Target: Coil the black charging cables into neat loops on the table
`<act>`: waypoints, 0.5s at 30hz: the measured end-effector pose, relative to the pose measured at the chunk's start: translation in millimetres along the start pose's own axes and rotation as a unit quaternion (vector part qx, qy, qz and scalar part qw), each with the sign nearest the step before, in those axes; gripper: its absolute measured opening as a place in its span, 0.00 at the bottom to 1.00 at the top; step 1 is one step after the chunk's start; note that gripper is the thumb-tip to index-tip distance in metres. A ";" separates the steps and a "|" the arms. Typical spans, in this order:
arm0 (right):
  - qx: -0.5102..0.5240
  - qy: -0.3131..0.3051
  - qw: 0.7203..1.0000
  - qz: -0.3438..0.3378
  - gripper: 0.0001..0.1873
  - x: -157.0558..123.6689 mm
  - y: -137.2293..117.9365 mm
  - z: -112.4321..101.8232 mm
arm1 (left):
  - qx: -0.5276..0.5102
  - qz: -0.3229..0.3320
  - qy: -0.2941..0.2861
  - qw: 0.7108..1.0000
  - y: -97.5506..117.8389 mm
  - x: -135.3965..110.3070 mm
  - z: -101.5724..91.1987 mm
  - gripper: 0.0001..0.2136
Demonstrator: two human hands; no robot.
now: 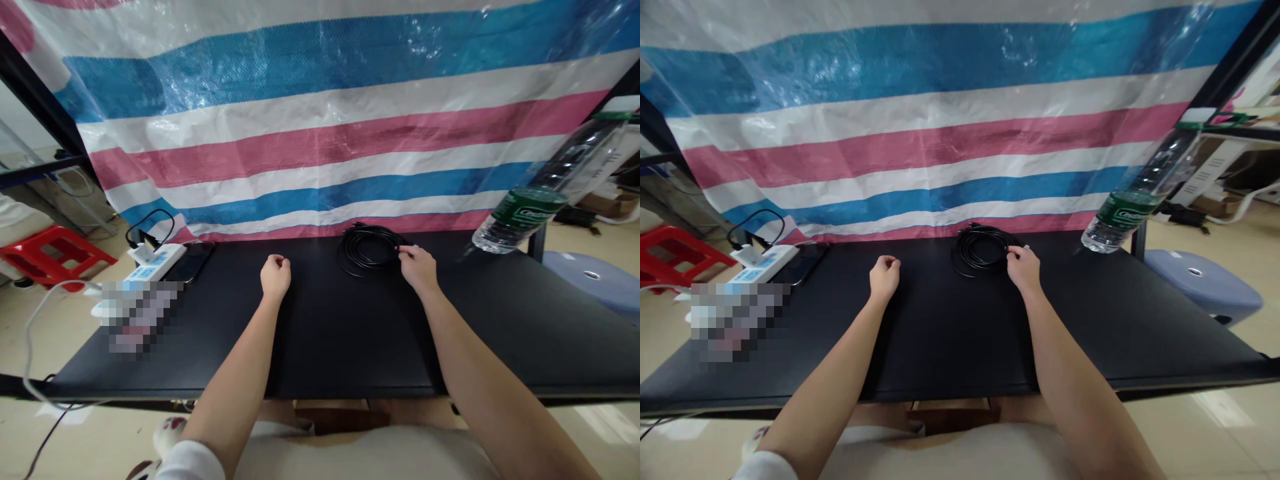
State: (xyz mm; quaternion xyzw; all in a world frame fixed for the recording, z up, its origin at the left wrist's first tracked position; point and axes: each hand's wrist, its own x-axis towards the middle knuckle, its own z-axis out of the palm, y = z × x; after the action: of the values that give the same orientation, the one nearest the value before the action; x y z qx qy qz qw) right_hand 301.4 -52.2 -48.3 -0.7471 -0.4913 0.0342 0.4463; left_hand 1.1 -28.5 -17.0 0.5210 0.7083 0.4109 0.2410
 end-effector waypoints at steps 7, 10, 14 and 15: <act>-0.083 0.014 0.996 0.023 0.12 -3.4 2.3 11.2 | 0.002 -0.003 -0.005 1.000 1.1 -0.5 -0.1 0.03; -0.094 0.044 0.994 0.034 0.09 0.9 11.1 17.9 | 0.003 -0.006 -0.006 1.000 0.9 -0.5 0.3 0.03; -0.028 0.120 0.991 0.045 0.09 13.4 29.6 23.8 | 0.002 -0.004 -0.005 1.000 0.7 -0.8 0.3 0.03; -0.007 0.121 0.992 0.042 0.11 16.7 33.4 24.3 | 0.002 -0.004 -0.005 1.000 1.0 -1.0 0.2 0.03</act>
State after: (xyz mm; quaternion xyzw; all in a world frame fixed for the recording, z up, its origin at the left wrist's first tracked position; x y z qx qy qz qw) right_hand 321.6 -28.0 -79.8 -0.7689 -0.4021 -0.0407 0.4954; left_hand 2.1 -29.3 -16.4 0.5206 0.7101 0.4056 0.2456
